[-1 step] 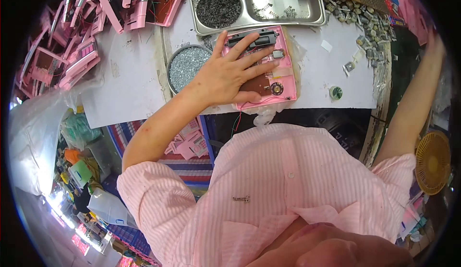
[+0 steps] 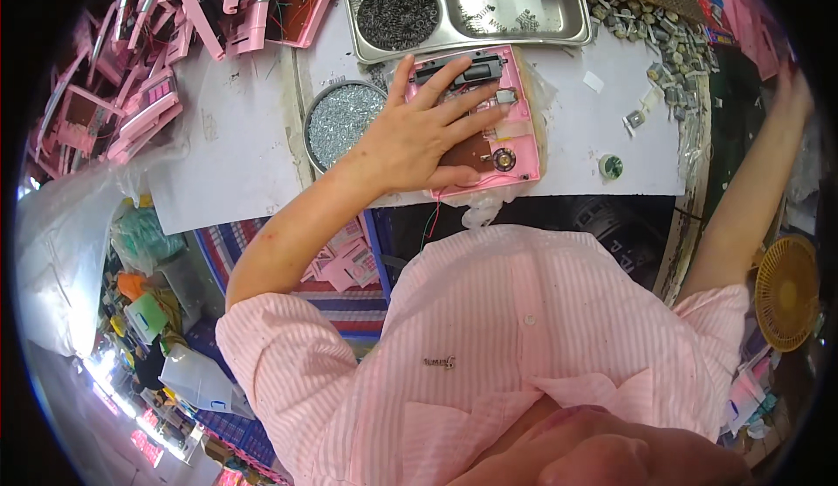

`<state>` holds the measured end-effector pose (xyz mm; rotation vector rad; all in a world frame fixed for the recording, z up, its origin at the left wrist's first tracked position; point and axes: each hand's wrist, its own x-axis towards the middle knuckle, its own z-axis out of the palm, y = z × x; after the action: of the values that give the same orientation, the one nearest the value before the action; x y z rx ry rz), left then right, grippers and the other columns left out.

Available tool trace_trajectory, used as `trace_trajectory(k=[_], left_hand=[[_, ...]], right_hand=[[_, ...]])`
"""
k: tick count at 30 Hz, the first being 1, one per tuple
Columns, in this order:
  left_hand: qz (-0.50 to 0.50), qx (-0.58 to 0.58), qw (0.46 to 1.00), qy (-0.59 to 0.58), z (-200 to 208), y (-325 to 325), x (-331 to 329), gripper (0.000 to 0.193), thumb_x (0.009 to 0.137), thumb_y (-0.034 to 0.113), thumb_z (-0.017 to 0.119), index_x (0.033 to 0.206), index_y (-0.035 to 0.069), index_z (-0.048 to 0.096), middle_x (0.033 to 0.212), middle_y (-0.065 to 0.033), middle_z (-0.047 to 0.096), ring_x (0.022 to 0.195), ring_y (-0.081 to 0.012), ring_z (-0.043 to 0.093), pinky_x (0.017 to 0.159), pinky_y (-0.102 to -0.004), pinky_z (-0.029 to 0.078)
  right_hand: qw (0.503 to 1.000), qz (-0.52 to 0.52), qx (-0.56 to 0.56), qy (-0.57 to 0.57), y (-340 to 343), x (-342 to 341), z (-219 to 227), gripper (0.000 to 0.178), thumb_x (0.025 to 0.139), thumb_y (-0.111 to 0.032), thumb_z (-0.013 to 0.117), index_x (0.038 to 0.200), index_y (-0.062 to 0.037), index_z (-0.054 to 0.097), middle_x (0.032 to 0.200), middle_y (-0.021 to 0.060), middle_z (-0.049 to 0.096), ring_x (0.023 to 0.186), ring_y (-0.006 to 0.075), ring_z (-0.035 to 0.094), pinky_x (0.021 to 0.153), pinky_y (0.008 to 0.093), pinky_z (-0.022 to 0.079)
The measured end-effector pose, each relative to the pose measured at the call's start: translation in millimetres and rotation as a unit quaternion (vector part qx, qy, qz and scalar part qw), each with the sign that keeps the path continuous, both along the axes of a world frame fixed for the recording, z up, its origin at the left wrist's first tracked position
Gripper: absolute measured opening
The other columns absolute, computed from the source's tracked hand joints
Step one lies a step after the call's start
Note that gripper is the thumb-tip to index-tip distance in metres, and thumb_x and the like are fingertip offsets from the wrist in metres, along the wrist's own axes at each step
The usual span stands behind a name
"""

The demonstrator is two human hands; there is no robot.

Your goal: The worker is assembling pink plastic electronic devices by soldering internal wires and using an electric screwdriver to secure the housing.

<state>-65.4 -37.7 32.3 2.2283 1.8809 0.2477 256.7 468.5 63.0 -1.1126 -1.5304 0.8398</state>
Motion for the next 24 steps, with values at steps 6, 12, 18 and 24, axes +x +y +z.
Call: trace_trajectory(k=[6,12,18,24], left_hand=[[0.094,0.143,0.985,-0.038,-10.1,-2.9,24.2,0.056,0.081,0.044,0.074,0.126,0.013,0.064,0.128,-0.0041,0.061,0.137,-0.0298,0.043,0.116,-0.0631,0.012],[0.228,0.020,0.794,-0.564,32.8,-25.8,47.2,0.050,0.083,0.021,0.079,0.127,0.004,0.061,0.120,-0.0080,0.065,0.108,-0.0234,0.065,0.097,-0.0393,0.048],[0.323,0.187,0.497,-0.783,13.5,-26.2,37.2,0.033,0.098,0.011,0.063,0.124,-0.008,0.055,0.110,-0.0167,0.069,0.087,-0.0231,0.072,0.072,-0.0344,0.061],[0.367,0.266,0.494,-0.742,-7.8,-27.4,36.5,0.029,0.100,0.013,0.061,0.122,-0.006,0.055,0.109,-0.0167,0.068,0.084,-0.0223,0.071,0.065,-0.0346,0.062]], right_hand=[[0.949,0.146,-0.103,0.258,-152.5,31.6,35.7,0.057,0.085,-0.005,0.059,0.138,0.0078,0.043,0.129,0.0219,0.058,0.113,0.0288,0.062,0.094,0.0386,0.055],[0.865,0.380,-0.273,0.183,-321.2,-35.5,-8.0,0.063,0.085,-0.001,0.062,0.143,0.0031,0.040,0.123,0.0149,0.064,0.105,0.0212,0.065,0.093,0.0342,0.053],[0.897,0.419,-0.090,-0.107,-322.3,-130.2,-19.0,0.032,0.089,-0.017,0.070,0.118,-0.0039,0.067,0.093,0.0059,0.070,0.081,0.0140,0.066,0.067,0.0320,0.053],[0.839,0.401,0.107,-0.351,-336.0,-147.1,-32.1,0.023,0.082,-0.028,0.068,0.084,-0.0057,0.069,0.079,0.0095,0.069,0.071,0.0284,0.068,0.064,0.0384,0.054]])
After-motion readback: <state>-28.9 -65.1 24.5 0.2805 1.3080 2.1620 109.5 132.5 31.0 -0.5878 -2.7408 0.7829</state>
